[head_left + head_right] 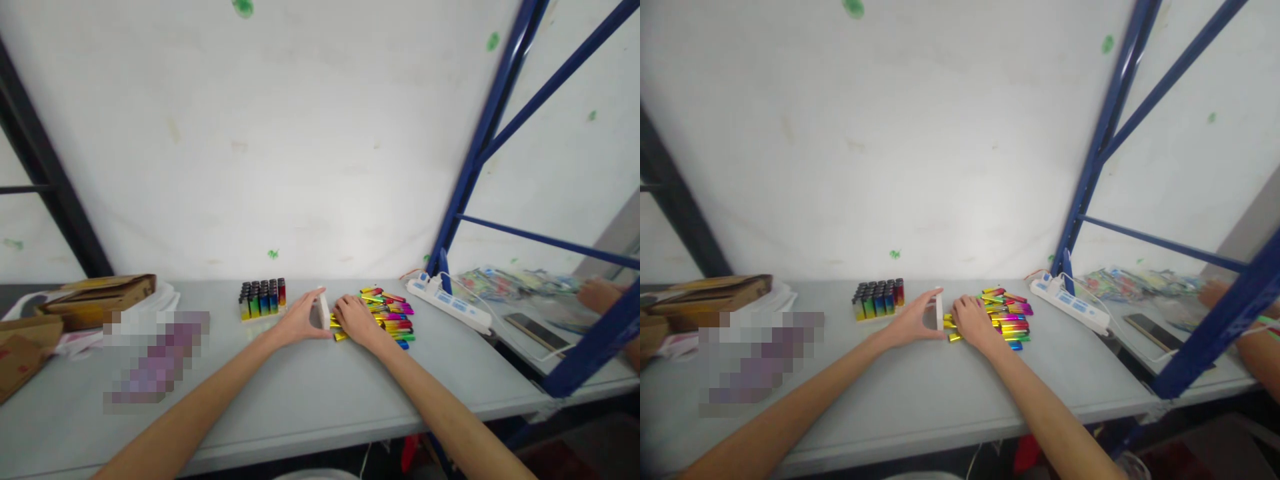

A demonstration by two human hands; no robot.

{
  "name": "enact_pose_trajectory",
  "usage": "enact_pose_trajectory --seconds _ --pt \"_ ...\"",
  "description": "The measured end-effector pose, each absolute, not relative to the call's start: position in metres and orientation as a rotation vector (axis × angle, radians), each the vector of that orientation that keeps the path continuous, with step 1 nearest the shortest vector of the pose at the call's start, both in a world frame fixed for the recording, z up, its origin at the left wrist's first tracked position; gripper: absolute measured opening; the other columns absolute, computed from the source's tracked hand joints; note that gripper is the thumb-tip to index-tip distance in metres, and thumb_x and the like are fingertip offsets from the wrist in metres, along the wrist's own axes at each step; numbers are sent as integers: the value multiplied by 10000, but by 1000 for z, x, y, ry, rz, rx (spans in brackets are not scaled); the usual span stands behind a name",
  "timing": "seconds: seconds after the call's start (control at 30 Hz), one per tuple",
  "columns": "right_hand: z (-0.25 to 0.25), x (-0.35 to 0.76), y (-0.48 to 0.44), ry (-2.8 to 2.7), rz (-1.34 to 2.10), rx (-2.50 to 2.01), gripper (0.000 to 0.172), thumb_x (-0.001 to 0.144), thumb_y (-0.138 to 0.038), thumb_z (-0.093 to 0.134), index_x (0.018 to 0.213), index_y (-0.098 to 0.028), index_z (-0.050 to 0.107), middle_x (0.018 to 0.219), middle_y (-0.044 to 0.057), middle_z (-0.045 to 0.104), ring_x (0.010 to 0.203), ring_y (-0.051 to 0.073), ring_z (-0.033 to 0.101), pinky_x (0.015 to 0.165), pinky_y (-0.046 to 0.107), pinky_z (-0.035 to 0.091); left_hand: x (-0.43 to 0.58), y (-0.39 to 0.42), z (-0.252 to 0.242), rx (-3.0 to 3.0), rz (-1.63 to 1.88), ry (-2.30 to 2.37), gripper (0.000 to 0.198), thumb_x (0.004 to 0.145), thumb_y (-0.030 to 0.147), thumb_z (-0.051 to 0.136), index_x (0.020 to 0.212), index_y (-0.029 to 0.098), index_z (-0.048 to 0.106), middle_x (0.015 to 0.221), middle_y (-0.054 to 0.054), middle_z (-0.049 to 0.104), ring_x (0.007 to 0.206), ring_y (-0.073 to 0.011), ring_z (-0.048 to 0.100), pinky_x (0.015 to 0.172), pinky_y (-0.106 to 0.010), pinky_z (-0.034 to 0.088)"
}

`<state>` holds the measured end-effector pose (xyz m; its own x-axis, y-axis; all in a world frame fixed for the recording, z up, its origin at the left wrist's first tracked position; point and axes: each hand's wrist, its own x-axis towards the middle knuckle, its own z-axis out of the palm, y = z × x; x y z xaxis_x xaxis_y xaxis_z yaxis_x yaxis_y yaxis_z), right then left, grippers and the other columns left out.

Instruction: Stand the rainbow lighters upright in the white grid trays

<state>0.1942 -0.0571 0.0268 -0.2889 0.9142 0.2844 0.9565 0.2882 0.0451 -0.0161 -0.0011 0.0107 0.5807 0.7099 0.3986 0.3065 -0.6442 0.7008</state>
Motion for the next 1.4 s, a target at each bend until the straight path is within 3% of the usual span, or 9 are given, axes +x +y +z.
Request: enact_pose_trajectory --seconds 0.17,0.33,0.6,0.77,0.87,1.03,1.13,1.23,1.4 --pt "24 179 -61 -2368 -323 -1773 291 1064 -297 582 1293 -133 658 1287 188 674 1210 335 615 1044 413 455 -7 -1 4 2131 937 750 1235 556 470 1028 1611 250 423 1639 -176 470 1456 -375 532 1212 -540 480" --pt "21 190 -56 -2307 -333 -1880 377 1138 -273 344 1222 -140 686 1241 188 682 1218 341 613 1055 456 445 -20 0 11 2156 864 777 1254 578 459 1015 1633 228 376 1616 -198 497 1434 -380 567 1234 -531 440" --pt "31 211 -52 -2215 -277 -1811 270 1103 -258 465 1176 -151 703 1226 157 687 1166 292 632 1036 397 456 -38 6 22 2275 834 913 1195 665 500 956 1653 194 358 1597 -195 547 1447 -387 566 1246 -499 421" --pt "35 239 -40 -2019 -287 -1855 279 1093 -276 488 1155 -168 738 1233 161 686 1170 284 624 1060 389 448 -24 27 8 2493 801 1122 898 763 557 885 1503 151 578 1632 -218 510 1530 -420 465 1286 -531 368" --pt "32 261 -37 -1957 -249 -1923 301 1092 -293 488 1192 -171 745 1270 166 688 1198 287 621 1084 393 443 -8 40 4 2670 613 1205 578 931 506 739 1332 92 698 1550 -262 583 1441 -392 577 1247 -488 419" --pt "25 282 -32 -1992 -164 -1926 411 1109 -425 460 1360 -208 704 1484 156 625 1354 329 560 1169 506 391 19 63 12 2780 542 1173 396 990 443 668 1208 119 736 1360 -207 721 1298 -337 676 1157 -407 482" --pt "26 281 -26 -2170 -54 -1822 431 1117 -466 434 1415 -279 683 1565 102 591 1442 313 505 1213 549 339 35 70 19 2815 529 1252 387 989 446 679 1160 106 751 1312 -233 728 1320 -359 647 1166 -427 456" --pt "28 276 -20 -2295 10 -1741 445 1139 -408 377 1325 -231 741 1437 115 685 1371 259 572 1215 456 356 49 63 22 2834 536 1348 394 993 440 687 1179 99 752 1338 -245 709 1392 -380 585 1226 -473 388" --pt "30 275 -22 -2275 -110 -1766 418 1135 -371 419 1232 -150 760 1328 172 705 1299 243 601 1160 355 402 40 27 27 2872 673 1400 569 1044 527 587 1418 98 611 1449 -246 627 1410 -383 557 1258 -535 345"
